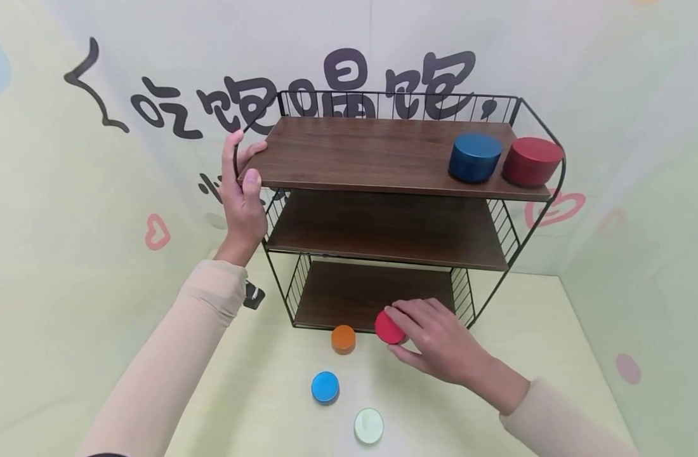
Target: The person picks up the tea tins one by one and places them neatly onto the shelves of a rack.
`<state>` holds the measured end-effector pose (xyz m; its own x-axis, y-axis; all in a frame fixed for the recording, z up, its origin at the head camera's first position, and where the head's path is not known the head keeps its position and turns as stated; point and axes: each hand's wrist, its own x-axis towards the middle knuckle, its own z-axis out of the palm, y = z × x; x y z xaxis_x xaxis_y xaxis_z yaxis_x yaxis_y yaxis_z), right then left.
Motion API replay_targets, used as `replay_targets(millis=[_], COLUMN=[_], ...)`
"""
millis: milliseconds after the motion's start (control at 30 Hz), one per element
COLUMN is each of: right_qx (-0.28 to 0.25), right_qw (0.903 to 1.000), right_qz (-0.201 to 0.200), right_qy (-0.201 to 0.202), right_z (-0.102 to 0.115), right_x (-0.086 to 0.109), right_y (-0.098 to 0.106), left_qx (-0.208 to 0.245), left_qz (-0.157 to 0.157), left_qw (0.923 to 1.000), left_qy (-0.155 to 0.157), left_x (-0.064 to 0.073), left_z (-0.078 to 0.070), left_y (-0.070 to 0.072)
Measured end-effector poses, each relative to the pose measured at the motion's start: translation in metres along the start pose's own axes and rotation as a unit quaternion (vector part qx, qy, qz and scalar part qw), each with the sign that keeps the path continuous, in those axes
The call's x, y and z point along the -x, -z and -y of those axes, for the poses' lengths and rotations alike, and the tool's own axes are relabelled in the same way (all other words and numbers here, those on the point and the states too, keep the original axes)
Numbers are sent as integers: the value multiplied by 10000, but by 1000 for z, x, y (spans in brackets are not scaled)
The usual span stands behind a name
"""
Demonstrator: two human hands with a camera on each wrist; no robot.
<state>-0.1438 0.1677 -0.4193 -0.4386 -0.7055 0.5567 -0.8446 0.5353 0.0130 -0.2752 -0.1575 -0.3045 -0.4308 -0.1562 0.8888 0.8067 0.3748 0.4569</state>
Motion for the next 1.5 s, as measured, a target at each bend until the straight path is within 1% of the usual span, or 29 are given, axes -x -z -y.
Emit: replay_targets(millis=[200, 300, 400, 533, 600, 733, 833, 967, 1300, 1400, 1500], right_qx=[149, 228, 326, 451, 533, 676, 755, 816, 853, 784, 670], right_qw=[9997, 9993, 9989, 9979, 9969, 9940, 9905, 9868, 9819, 9806, 9800], right_qz=[-15, -34, 25, 7, -62, -281, -536, -780, -1203, -1422, -1624], right_qy=[181, 293, 347, 470, 583, 819, 1017, 1161, 1185, 1102, 938], right_z=[-8, -10, -12, -13, -15, -17, -19, -22, -28, -30, -33], right_x=[-11, -16, -23, -37, -44, -59, -70, -83, -103, -110, -116], right_y=[17, 24, 33, 47, 55, 69, 79, 92, 117, 124, 131], left_qx=[161, 150, 136, 141, 147, 110, 93, 101, 167, 155, 133], left_qz=[-4, 14, 11, 11, 8, 7, 14, 33, 41, 31, 30], left_qw=[9999, 9999, 9999, 9999, 9999, 9999, 10000, 9999, 9998, 9999, 9999], left_qy=[-12, 23, 31, 17, 12, 0, -3, -3, -32, -29, -5], left_x=[-3, -3, -3, -3, -3, -3, -3, -3, -4, -4, -4], left_z=[-26, -32, -32, -31, -31, -31, -31, -31, -32, -32, -32], left_y=[1, 1, 1, 1, 1, 1, 2, 1, 1, 2, 2])
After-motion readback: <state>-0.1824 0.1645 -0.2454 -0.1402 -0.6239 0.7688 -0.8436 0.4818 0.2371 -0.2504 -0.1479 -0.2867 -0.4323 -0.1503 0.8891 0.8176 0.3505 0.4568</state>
